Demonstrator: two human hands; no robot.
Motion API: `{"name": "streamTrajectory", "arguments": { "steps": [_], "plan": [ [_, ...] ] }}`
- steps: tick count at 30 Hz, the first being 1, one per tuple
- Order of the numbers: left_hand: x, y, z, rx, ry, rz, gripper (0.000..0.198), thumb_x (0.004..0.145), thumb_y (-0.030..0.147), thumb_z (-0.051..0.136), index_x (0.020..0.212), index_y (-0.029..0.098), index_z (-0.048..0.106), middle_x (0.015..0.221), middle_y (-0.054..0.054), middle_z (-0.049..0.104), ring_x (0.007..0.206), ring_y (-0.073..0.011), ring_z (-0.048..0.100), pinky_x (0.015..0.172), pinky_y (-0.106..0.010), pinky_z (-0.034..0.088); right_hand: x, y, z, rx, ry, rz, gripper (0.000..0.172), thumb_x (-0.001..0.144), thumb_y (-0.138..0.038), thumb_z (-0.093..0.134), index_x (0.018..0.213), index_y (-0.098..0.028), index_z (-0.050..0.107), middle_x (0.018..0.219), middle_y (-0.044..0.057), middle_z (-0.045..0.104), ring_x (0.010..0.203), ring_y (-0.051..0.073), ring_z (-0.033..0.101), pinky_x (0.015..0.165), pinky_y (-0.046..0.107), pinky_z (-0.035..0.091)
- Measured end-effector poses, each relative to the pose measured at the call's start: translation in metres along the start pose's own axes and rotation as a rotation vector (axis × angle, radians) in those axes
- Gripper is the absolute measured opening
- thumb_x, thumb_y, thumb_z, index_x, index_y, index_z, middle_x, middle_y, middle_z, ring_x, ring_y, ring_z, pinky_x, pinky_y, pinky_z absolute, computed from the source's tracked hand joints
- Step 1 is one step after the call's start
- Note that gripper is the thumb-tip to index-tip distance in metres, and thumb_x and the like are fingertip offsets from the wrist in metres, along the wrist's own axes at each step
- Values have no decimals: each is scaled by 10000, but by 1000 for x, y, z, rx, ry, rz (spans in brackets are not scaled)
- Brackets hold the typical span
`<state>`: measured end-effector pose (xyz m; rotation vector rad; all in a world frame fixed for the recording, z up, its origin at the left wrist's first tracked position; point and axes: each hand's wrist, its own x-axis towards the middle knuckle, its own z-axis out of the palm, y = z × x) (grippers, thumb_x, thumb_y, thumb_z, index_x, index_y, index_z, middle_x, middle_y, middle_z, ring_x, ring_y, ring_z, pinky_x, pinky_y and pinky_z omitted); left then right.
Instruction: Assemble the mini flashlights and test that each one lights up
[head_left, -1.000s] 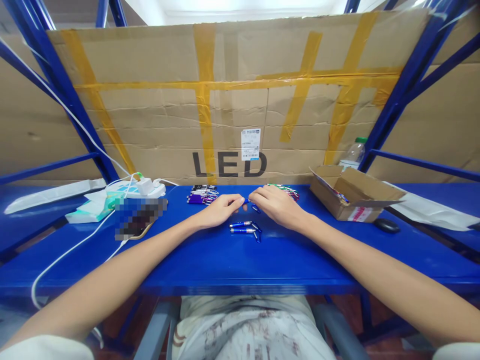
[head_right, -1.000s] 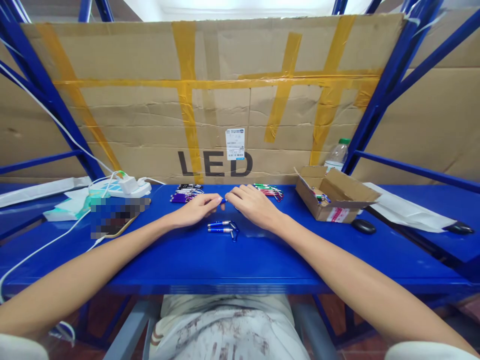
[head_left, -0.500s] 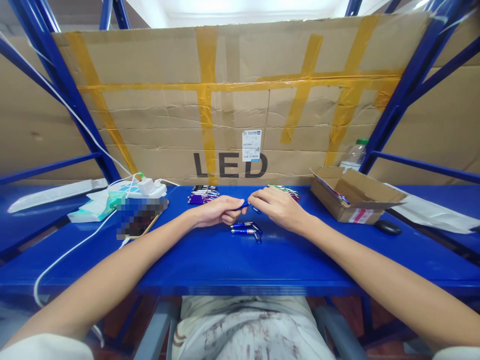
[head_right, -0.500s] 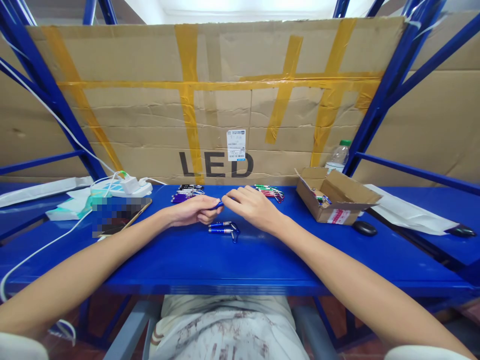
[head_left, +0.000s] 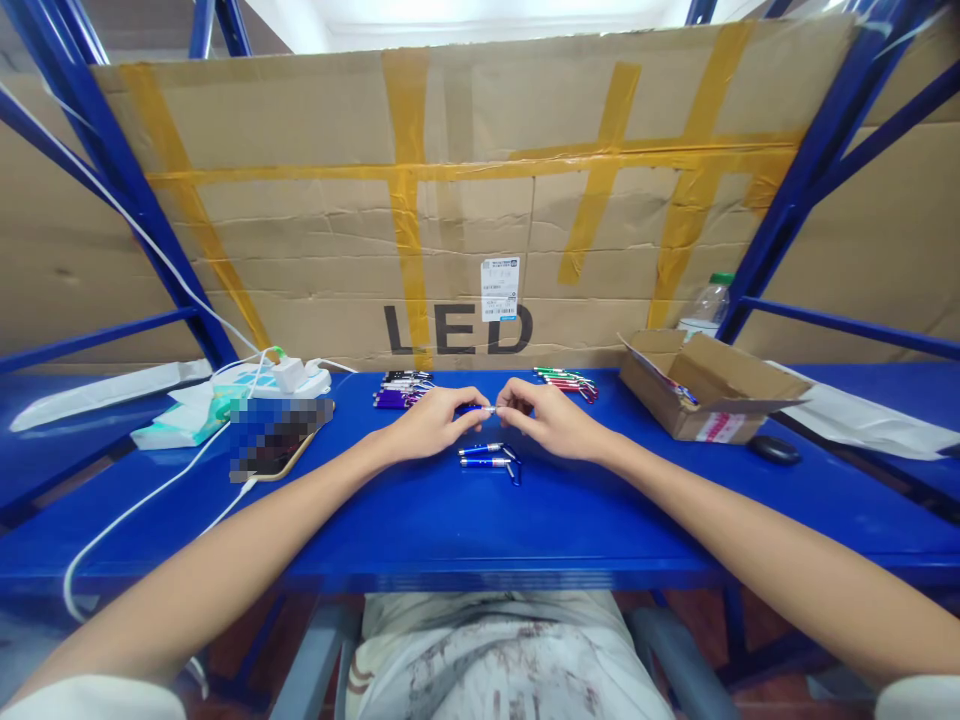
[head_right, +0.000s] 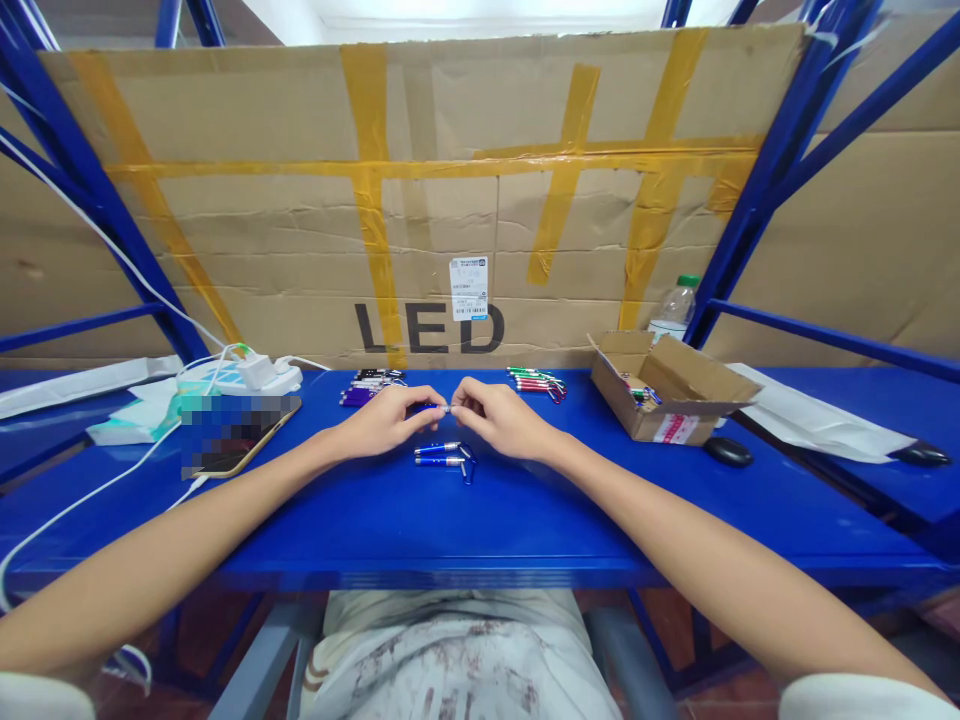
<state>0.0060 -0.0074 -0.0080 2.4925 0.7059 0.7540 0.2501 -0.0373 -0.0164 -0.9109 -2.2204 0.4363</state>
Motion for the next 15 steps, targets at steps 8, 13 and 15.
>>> {"name": "streamTrajectory", "arguments": {
  "steps": [8, 13, 15],
  "plan": [
    [-3, -9, 2, 394, 100, 187, 299, 1118, 391, 494, 1195, 202, 713, 1124, -75, 797, 972, -229, 731, 893, -354, 502, 5, -1, -1, 469, -50, 221, 377, 917, -549, 751, 906, -199, 613, 779, 10, 726, 580, 119, 544, 562, 264, 426],
    [-3, -11, 3, 478, 128, 268, 328, 1135, 389, 453, 1205, 193, 706, 1090, -90, 790, 967, -215, 724, 896, -354, 493, 6, -3, -4, 533, -66, 254, 401, 869, -555, 805, 892, -189, 642, 757, 3, 728, 563, 109, 539, 553, 261, 419],
    [-3, -11, 3, 525, 124, 288, 357, 1145, 399, 422, 1202, 187, 703, 1084, -96, 788, 971, -214, 722, 890, -351, 479, 6, -2, -4, 558, -80, 279, 404, 859, -553, 815, 887, -184, 652, 757, 4, 731, 563, 106, 542, 555, 260, 416]
  ]
}}
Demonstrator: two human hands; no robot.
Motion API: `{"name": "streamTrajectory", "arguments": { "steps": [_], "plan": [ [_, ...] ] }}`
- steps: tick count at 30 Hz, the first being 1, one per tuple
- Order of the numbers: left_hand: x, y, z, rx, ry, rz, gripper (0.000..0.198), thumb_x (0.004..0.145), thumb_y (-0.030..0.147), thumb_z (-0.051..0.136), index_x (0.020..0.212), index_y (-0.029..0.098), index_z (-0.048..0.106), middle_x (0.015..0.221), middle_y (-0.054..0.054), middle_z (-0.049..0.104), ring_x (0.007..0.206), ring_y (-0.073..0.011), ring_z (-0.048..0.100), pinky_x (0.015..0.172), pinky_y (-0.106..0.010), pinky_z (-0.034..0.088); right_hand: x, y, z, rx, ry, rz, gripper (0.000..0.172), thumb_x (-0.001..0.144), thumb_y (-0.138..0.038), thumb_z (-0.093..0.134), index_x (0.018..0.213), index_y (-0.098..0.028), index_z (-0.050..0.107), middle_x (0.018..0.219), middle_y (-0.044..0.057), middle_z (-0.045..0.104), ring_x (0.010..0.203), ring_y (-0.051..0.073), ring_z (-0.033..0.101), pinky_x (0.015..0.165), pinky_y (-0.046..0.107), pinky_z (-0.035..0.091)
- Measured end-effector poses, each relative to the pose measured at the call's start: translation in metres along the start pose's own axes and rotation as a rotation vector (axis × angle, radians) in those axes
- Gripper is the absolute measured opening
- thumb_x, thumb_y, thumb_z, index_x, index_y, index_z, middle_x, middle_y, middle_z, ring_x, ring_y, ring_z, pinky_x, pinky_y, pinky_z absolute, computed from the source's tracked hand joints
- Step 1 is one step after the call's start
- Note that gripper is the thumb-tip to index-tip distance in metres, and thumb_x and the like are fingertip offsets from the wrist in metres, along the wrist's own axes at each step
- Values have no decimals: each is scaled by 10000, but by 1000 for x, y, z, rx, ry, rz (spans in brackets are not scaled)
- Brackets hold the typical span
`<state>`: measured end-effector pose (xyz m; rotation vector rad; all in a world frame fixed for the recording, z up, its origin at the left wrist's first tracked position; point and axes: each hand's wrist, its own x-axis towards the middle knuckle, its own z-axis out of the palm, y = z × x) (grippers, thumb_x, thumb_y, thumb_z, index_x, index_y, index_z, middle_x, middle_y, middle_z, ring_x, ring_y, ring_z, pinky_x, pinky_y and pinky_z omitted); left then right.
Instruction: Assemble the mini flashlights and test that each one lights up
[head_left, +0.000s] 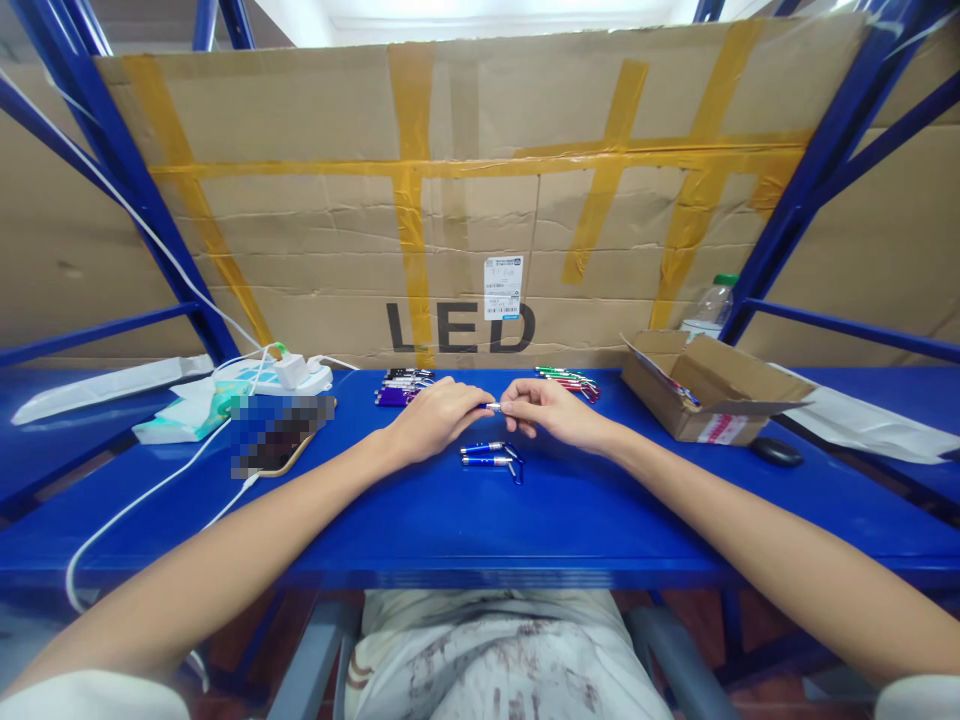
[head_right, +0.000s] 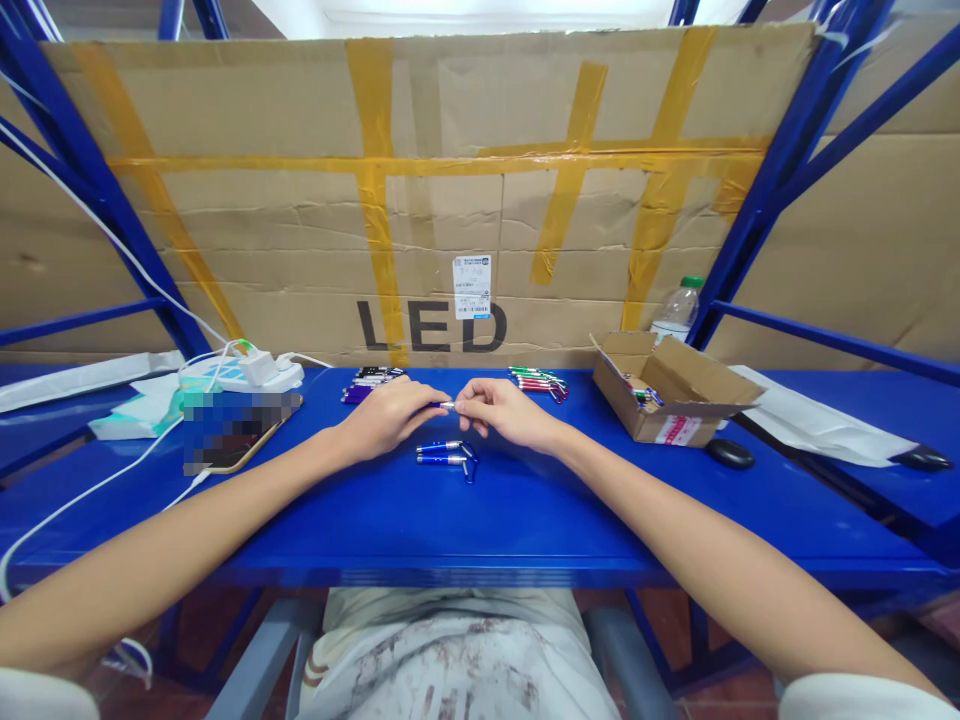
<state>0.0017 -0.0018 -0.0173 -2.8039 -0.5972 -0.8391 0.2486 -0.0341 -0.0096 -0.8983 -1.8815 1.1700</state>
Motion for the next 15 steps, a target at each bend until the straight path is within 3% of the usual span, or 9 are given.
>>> {"name": "streamTrajectory", "arguments": {
  "steps": [6, 15],
  "plan": [
    [0, 2, 1, 109, -15, 77, 473, 1164, 434, 322, 1158, 166, 711, 1045, -107, 787, 895, -205, 700, 845, -357, 440, 0, 5, -3, 120, -58, 99, 396, 819, -512, 862, 837, -168, 667, 754, 4, 719, 563, 96, 540, 545, 251, 376],
    [1, 1, 5, 112, -34, 60, 493, 1162, 453, 316, 1123, 176, 722, 996, -99, 777, 872, -197, 687, 848, -355, 436, 1, 9, -7, 160, -124, 150, 420, 847, -545, 835, 850, -172, 641, 776, 5, 701, 565, 96, 535, 548, 250, 384]
  ]
}}
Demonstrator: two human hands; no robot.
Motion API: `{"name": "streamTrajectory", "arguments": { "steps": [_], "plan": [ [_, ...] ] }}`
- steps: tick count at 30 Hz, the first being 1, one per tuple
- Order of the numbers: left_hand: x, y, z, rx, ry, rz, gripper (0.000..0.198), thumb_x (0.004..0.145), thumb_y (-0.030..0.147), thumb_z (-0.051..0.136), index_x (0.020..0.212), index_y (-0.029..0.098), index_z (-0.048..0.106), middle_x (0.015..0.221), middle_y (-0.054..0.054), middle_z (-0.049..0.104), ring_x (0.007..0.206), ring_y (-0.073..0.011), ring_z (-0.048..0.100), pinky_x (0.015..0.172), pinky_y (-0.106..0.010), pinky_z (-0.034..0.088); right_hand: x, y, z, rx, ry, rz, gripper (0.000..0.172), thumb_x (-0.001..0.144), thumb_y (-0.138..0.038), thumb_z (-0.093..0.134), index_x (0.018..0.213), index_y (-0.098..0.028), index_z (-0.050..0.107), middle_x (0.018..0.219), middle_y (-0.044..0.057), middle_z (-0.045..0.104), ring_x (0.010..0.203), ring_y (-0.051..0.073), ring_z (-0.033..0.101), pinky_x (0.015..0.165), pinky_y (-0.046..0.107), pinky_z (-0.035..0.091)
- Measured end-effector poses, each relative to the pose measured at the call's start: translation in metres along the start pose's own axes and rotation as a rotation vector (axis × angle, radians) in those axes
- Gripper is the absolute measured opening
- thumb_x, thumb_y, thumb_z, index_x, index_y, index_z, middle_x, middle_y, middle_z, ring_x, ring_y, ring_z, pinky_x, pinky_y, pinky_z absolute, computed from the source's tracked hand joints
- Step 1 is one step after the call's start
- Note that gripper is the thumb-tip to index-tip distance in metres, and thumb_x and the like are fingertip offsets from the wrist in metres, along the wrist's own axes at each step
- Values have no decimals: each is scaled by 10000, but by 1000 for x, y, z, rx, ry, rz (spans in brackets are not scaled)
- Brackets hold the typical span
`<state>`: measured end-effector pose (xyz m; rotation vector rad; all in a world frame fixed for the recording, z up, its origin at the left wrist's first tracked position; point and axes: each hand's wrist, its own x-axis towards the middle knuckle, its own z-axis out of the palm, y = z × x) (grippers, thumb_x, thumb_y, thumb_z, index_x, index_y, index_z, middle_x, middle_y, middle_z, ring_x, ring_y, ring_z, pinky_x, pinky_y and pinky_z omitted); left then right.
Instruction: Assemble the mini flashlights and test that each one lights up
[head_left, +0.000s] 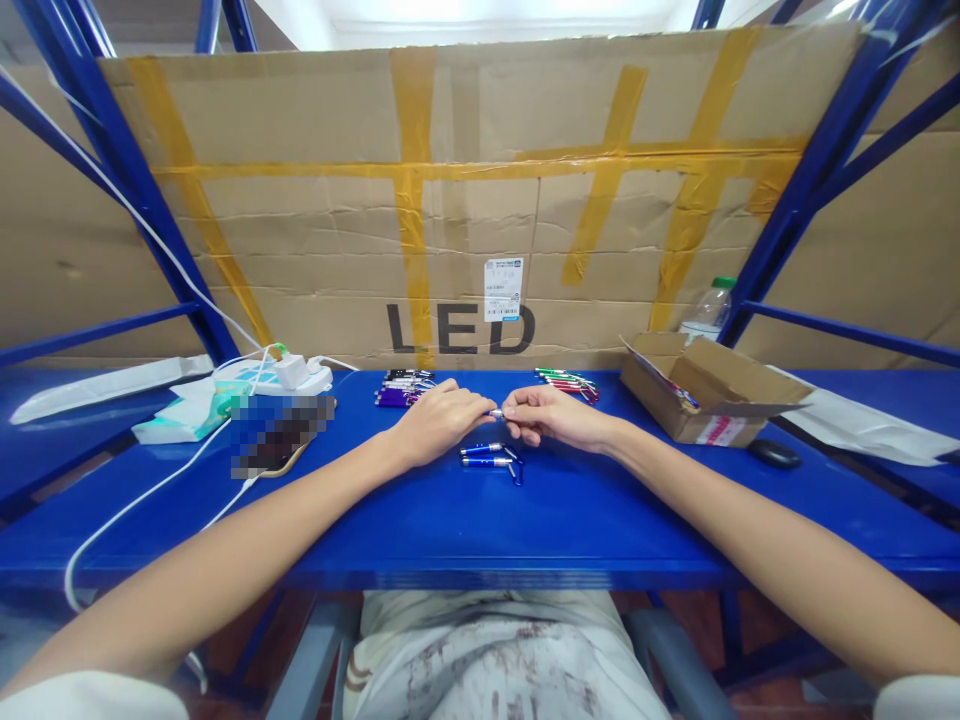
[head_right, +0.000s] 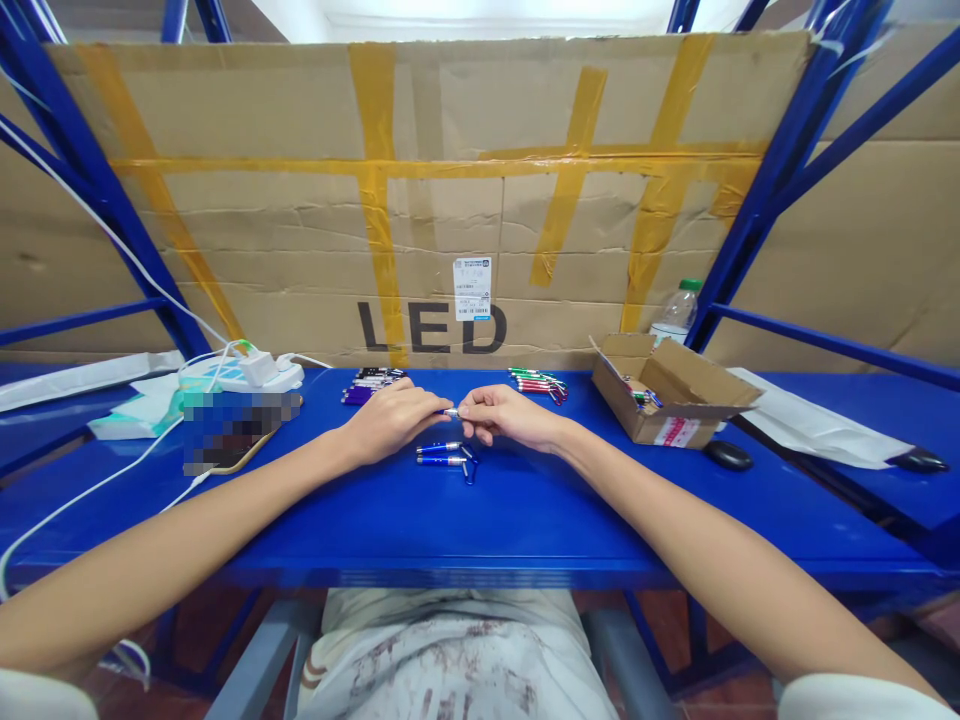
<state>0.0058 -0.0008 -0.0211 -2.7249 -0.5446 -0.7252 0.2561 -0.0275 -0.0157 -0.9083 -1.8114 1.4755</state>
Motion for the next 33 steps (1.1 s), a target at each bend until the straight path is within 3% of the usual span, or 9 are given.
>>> {"name": "streamTrajectory", "arguments": {
  "steps": [3, 6, 7, 8, 12, 18, 25, 30, 33],
  "plan": [
    [1, 1, 2, -4, -16, -56, 416, 1149, 443, 385, 1178, 197, 720, 1019, -87, 770, 920, -213, 688, 865, -351, 451, 1, 0, -4, -188, 36, -53, 440, 977, -604, 666, 841, -192, 594, 789, 12, 687, 565, 109, 520, 562, 263, 397],
    [3, 2, 3, -24, -5, -154, 341, 1119, 426, 483, 1209, 210, 731, 1023, -91, 744, 953, -236, 675, 869, -354, 481, 4, 6, -11, -632, 247, -211, 374, 1089, -490, 493, 860, -210, 585, 793, 25, 673, 670, 163, 567, 675, 303, 457],
    [3, 1, 2, -32, -1, -186, 327, 1110, 418, 509, 1215, 207, 736, 1025, -95, 737, 959, -241, 671, 871, -357, 491, 5, 9, -13, -809, 331, -267, 263, 1085, -412, 518, 947, -209, 614, 830, 30, 683, 748, 189, 600, 743, 324, 471],
    [3, 1, 2, -39, 0, -212, 317, 1102, 411, 530, 1217, 202, 739, 1028, -98, 734, 962, -245, 668, 874, -361, 499, 5, 13, -15, -953, 344, -294, 152, 1061, -342, 569, 1055, -206, 636, 901, 44, 698, 827, 212, 627, 800, 346, 479],
    [3, -2, 3, -74, -7, -267, 282, 1083, 385, 572, 1196, 192, 744, 1061, -101, 752, 1001, -258, 656, 897, -380, 516, 6, 26, -21, -1205, 233, -243, 145, 1025, -238, 639, 1157, -201, 687, 1054, 91, 688, 969, 252, 674, 863, 363, 497],
    [1, -5, 7, -123, -30, -242, 252, 1082, 372, 572, 1137, 188, 734, 1126, -92, 771, 1042, -263, 634, 943, -403, 510, 7, 26, -19, -1210, 170, -251, 130, 1000, -107, 624, 1041, -199, 705, 1023, 77, 684, 940, 232, 671, 837, 327, 486],
    [1, -5, 9, -94, -39, -257, 256, 1079, 384, 584, 1098, 180, 737, 1086, -84, 762, 1007, -259, 619, 928, -401, 508, 6, 26, -18, -1221, 178, -203, 100, 1018, -140, 583, 946, -200, 619, 1005, 92, 670, 910, 235, 643, 820, 330, 485],
    [2, -4, 9, -95, 2, -260, 263, 1075, 397, 591, 1111, 180, 734, 1097, -81, 757, 1021, -262, 612, 936, -410, 512, 8, 30, -16, -1138, 292, -186, 88, 1065, -173, 475, 1039, -206, 552, 984, 107, 707, 863, 246, 656, 772, 334, 481],
    [2, -3, 10, -108, 8, -252, 270, 1077, 407, 582, 1108, 187, 735, 1094, -84, 751, 1020, -262, 610, 935, -413, 511, 9, 29, -16, -1074, 276, -193, 142, 1084, -171, 420, 1165, -188, 535, 948, 92, 726, 845, 238, 676, 759, 325, 481]
  ]
}}
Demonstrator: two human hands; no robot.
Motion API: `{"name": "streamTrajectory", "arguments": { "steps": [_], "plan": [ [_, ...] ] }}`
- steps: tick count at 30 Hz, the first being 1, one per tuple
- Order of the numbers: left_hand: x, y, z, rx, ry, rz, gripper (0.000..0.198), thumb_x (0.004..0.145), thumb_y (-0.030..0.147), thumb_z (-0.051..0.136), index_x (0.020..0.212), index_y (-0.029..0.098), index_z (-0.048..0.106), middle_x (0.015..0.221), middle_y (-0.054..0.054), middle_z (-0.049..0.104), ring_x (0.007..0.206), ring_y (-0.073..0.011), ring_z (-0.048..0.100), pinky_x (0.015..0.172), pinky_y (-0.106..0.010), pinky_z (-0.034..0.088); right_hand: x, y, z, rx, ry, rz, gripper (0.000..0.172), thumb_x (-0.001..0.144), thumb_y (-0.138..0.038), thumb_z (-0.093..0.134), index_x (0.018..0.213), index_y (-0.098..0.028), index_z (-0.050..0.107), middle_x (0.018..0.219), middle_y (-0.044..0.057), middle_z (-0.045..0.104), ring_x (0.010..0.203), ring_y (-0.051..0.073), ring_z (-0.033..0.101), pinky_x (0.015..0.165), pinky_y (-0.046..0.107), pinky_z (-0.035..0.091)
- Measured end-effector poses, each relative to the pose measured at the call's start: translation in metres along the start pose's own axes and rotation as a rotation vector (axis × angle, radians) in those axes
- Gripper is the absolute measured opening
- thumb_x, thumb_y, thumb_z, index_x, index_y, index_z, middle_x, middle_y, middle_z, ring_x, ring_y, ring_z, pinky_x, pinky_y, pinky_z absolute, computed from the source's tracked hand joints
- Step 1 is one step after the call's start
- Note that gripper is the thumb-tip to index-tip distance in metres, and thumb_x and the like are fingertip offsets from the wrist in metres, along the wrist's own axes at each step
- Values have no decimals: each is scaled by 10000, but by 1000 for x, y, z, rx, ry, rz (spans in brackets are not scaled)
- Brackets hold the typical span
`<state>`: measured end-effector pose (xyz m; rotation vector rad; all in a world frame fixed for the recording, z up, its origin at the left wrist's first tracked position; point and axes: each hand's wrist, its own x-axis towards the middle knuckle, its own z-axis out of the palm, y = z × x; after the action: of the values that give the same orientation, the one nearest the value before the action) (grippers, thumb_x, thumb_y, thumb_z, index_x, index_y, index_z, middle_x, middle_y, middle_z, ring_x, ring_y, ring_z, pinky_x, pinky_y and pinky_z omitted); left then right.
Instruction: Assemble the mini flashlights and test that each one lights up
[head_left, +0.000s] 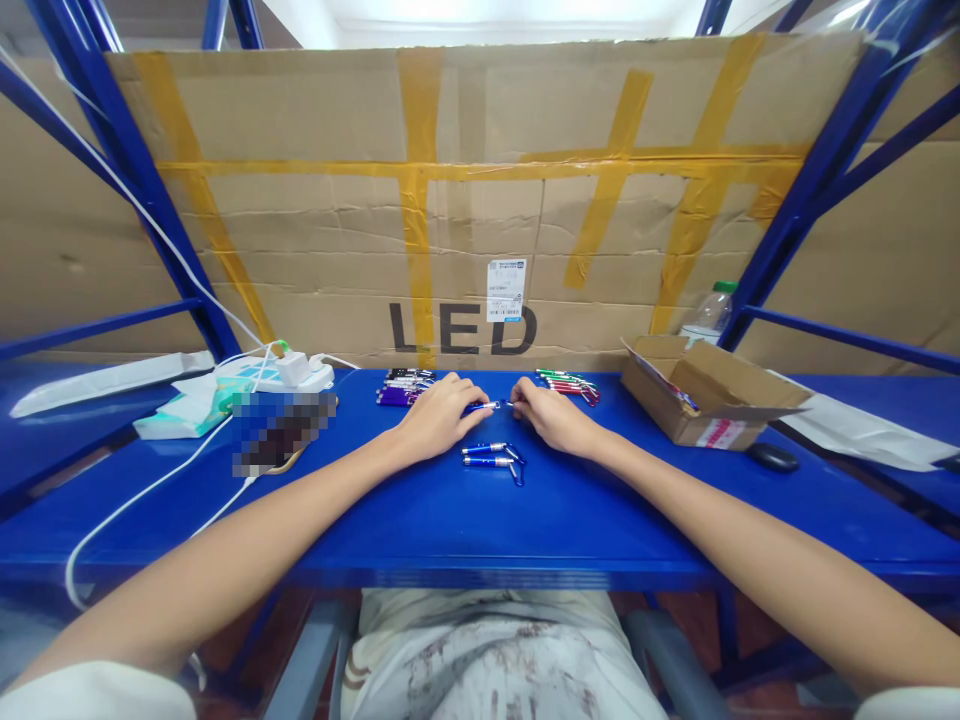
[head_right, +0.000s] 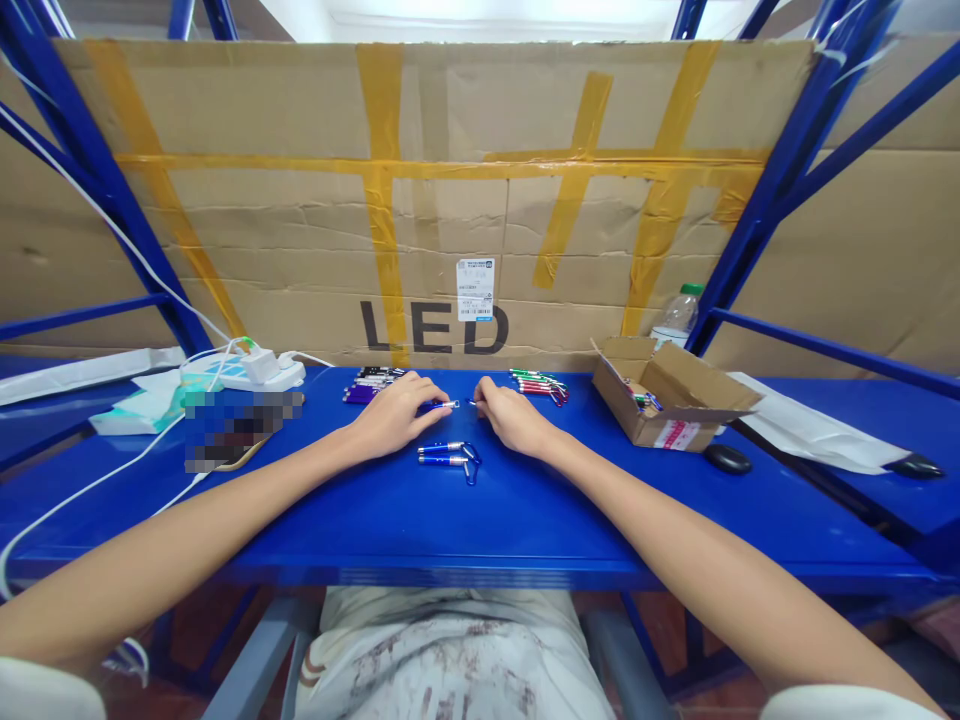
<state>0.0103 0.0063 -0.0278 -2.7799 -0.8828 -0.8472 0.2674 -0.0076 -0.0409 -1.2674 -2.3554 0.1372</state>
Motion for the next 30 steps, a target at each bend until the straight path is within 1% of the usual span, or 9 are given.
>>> {"name": "streamTrajectory", "arguments": {
  "steps": [3, 6, 8, 13, 16, 20, 23, 26, 30],
  "plan": [
    [0, 0, 1, -12, -20, -2, 279, 1081, 412, 571, 1102, 189, 737, 1087, -87, 746, 1013, -259, 608, 928, -408, 508, 1, 1, 1, 4, 0, -37, 234, 1071, -141, 401, 1251, -163, 550, 963, 105, 734, 877, 242, 690, 790, 331, 493],
    [0, -2, 2, -16, -32, -6, 283, 1082, 414, 570, 1097, 187, 738, 1086, -87, 746, 1012, -257, 608, 925, -403, 502, 1, 6, 5, -57, 16, -98, 243, 1017, -88, 418, 1113, -164, 628, 992, 125, 714, 885, 245, 674, 805, 340, 498],
    [0, -3, 2, -18, -34, -7, 283, 1082, 410, 570, 1103, 185, 740, 1087, -86, 749, 1010, -258, 607, 928, -403, 499, 1, 9, 7, -63, 31, -118, 246, 1002, -77, 415, 1046, -164, 641, 990, 127, 699, 862, 237, 661, 795, 339, 503],
    [0, -1, 0, -83, -38, -24, 282, 1073, 404, 593, 1148, 191, 763, 1113, -81, 771, 1019, -260, 605, 943, -405, 490, 3, 8, 9, 50, 23, -64, 202, 1051, -160, 446, 1040, -175, 647, 947, 107, 729, 820, 219, 678, 751, 316, 513],
    [1, 1, 0, -185, -50, -91, 267, 1050, 412, 635, 1139, 219, 797, 1091, -57, 795, 1013, -255, 610, 920, -386, 486, 5, 5, 8, 137, -17, -44, 222, 1058, -163, 443, 1028, -186, 661, 941, 95, 761, 835, 214, 711, 756, 304, 523],
    [3, 1, 4, -296, -94, -183, 229, 1017, 398, 682, 1111, 251, 831, 1063, -32, 813, 940, -235, 628, 876, -363, 468, 5, 2, 5, 190, 0, -48, 222, 1084, -250, 454, 1085, -189, 668, 921, 86, 772, 823, 216, 731, 755, 310, 537],
    [3, -2, 6, -355, -100, -203, 222, 1009, 390, 690, 1119, 265, 836, 1087, -21, 819, 947, -232, 641, 872, -350, 453, 4, -3, 3, 204, 9, -67, 232, 1081, -279, 466, 1110, -193, 680, 926, 82, 781, 830, 222, 742, 774, 326, 549],
    [3, -5, 5, -396, -87, -219, 229, 1005, 403, 689, 1125, 279, 840, 1086, -14, 823, 956, -234, 649, 868, -340, 450, 2, -9, 1, 282, -7, -82, 238, 1071, -288, 482, 1108, -195, 697, 958, 82, 800, 868, 225, 760, 807, 336, 569],
    [4, -7, 1, -433, -83, -228, 239, 996, 417, 694, 1118, 278, 846, 1041, -19, 825, 926, -226, 653, 856, -330, 455, 2, -14, 0, 403, 4, -46, 231, 1045, -314, 531, 1089, -189, 719, 953, 79, 817, 874, 231, 778, 812, 342, 590]
  ]
}}
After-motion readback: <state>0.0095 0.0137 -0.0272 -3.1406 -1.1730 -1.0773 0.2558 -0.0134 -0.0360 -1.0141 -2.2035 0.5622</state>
